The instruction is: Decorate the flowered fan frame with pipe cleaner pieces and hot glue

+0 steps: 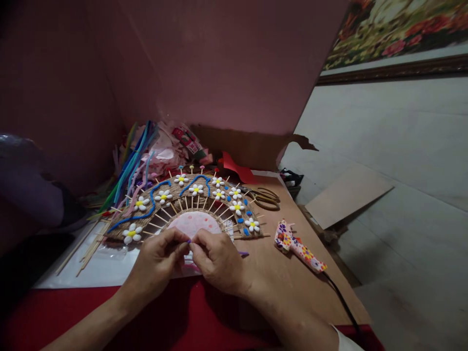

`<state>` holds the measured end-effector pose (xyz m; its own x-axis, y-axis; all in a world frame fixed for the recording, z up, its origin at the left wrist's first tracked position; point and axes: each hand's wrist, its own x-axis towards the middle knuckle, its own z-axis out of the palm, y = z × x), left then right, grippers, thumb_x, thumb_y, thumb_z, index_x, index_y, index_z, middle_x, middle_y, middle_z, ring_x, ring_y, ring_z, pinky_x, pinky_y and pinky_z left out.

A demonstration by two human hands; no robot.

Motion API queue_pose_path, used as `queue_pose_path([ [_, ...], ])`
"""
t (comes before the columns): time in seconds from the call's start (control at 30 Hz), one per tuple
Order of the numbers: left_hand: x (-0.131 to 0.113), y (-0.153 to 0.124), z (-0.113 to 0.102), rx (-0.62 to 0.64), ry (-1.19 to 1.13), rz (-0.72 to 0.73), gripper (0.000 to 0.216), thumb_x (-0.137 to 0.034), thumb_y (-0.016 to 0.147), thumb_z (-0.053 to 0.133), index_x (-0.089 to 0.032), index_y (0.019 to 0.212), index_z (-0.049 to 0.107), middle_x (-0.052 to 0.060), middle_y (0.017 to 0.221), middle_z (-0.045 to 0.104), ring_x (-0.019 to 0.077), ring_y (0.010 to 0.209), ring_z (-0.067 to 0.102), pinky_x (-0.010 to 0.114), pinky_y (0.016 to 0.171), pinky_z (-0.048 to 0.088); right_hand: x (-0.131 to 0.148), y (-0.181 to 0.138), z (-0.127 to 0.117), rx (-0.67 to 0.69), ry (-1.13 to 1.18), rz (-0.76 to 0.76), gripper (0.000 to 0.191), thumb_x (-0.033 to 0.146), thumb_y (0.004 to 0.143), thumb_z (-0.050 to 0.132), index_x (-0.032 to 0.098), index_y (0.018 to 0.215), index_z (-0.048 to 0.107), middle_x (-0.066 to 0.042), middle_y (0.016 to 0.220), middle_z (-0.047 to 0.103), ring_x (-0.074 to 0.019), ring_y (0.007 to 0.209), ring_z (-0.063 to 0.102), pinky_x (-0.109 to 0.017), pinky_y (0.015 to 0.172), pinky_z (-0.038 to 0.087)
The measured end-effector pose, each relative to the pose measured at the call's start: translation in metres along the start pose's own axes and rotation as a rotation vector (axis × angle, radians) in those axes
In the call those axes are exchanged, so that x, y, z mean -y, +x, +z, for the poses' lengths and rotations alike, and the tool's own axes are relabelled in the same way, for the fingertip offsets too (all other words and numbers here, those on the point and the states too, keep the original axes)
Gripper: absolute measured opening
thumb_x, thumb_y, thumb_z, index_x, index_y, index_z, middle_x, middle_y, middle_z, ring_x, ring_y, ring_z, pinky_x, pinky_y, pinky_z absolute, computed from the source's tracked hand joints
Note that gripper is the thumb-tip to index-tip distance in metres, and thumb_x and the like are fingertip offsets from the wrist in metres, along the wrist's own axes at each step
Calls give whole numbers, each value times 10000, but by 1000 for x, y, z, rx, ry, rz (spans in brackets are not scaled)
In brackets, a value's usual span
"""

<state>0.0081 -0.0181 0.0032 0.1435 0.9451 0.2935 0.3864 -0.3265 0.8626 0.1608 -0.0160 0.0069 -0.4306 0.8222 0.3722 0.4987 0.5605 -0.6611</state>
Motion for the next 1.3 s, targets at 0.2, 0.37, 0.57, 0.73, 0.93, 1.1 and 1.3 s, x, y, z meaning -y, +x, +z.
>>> queue_pose_path([
  [0.2, 4, -2, 7, -62, 24, 1, 126, -126, 734, 488, -158, 643, 570, -3, 587, 572, 124, 557, 494, 226, 536, 373, -4, -3, 17, -119, -49, 47, 201, 142, 836, 421, 190, 641, 428, 56, 539, 381, -86, 490, 378, -218, 507, 284],
  [0.37, 7, 6, -2, 127, -1, -51, 153, -214, 786, 490, -150, 694, 594, 6, 630, 576, 136, 603, 497, 232, 561, 364, -9, -2, 8, -57, -288, -144, 142, 145, 833, 421, 183, 706, 470, 1, 622, 526, -126, 576, 483, -246, 560, 305],
  [0.57, 4, 11, -12, 280, 1, -40, 296, -353, 828, 487, -154, 615, 536, -25, 554, 467, 104, 529, 376, 209, 480, 277, -11, 3, -7, 41, -428, -201, 136, 196, 888, 407, 180, 785, 495, -19, 686, 596, -141, 624, 532, -259, 588, 301],
  [0.73, 7, 8, -8, 272, -68, -94, 328, -393, 843, 461, -165, 610, 500, -39, 494, 440, 88, 445, 371, 202, 430, 263, -12, 4, -10, 98, -481, -158, 211, 269, 945, 358, 178, 829, 509, -28, 741, 616, -142, 663, 544, -257, 594, 286],
  [0.93, 2, 7, -11, 406, -120, -155, 341, -432, 863, 410, -174, 652, 480, -45, 491, 446, 89, 401, 406, 204, 397, 286, -15, 5, -13, 127, -493, -168, 223, 245, 930, 386, 181, 748, 498, 0, 665, 579, -120, 583, 469, -266, 557, 236],
  [1.1, -9, 8, -19, 503, -152, -111, 336, -414, 884, 376, -163, 692, 491, -34, 625, 428, 90, 536, 369, 203, 476, 313, -12, 7, -17, 148, -381, -184, 226, 199, 903, 395, 180, 691, 472, 19, 619, 524, -108, 569, 432, -252, 554, 249],
  [1.3, -9, 8, -22, 557, -207, -112, 352, -446, 895, 338, -172, 716, 467, -27, 684, 408, 105, 613, 358, 220, 568, 335, -10, 6, -18, 182, -321, -186, 214, 224, 916, 387, 180, 727, 478, 11, 659, 536, -112, 591, 441, -248, 573, 277],
])
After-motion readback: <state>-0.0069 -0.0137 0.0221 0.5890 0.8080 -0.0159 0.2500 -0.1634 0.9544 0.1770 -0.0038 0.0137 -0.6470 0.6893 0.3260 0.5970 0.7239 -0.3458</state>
